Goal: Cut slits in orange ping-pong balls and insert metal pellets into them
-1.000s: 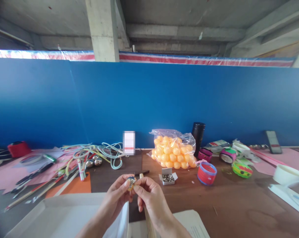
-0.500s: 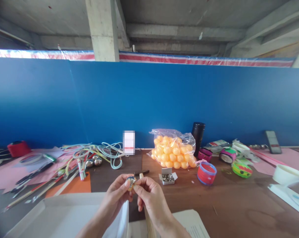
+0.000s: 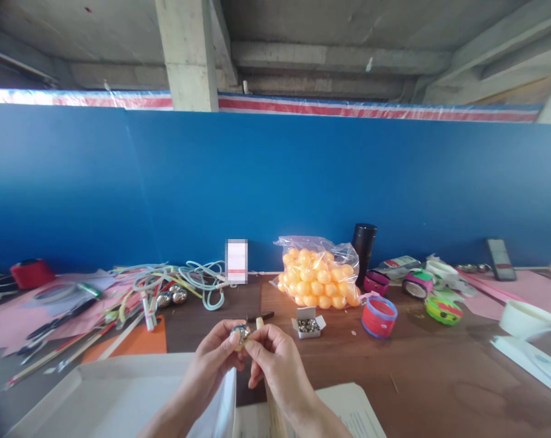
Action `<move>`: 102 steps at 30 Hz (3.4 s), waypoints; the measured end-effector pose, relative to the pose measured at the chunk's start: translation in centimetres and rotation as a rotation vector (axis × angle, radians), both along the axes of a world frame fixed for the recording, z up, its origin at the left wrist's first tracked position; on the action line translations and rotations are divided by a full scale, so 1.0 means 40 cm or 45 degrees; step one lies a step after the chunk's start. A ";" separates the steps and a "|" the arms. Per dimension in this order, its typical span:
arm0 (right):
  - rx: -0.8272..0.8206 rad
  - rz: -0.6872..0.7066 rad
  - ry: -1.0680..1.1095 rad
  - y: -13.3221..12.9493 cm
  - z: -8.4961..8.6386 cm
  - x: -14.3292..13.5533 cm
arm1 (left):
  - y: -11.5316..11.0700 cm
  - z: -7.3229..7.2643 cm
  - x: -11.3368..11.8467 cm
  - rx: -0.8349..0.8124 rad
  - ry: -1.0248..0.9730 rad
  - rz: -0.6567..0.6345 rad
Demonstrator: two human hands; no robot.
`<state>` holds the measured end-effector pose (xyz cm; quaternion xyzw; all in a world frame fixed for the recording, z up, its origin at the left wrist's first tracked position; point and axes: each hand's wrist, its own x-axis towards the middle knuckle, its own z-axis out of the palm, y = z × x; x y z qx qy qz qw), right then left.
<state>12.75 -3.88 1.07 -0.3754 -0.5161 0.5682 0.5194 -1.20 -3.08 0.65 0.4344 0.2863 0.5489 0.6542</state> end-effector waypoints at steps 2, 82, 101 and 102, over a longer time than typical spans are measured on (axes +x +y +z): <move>0.002 -0.016 -0.001 0.000 -0.001 -0.001 | 0.000 -0.001 0.002 -0.001 0.001 0.017; 0.476 -0.076 -0.969 -0.046 0.049 0.013 | 0.114 -0.077 -0.081 -0.225 -0.262 0.648; 0.503 -0.107 -0.992 -0.049 0.049 0.013 | 0.111 -0.070 -0.078 -0.201 -0.258 0.668; 0.502 -0.111 -0.999 -0.049 0.047 0.013 | 0.110 -0.070 -0.078 -0.198 -0.257 0.667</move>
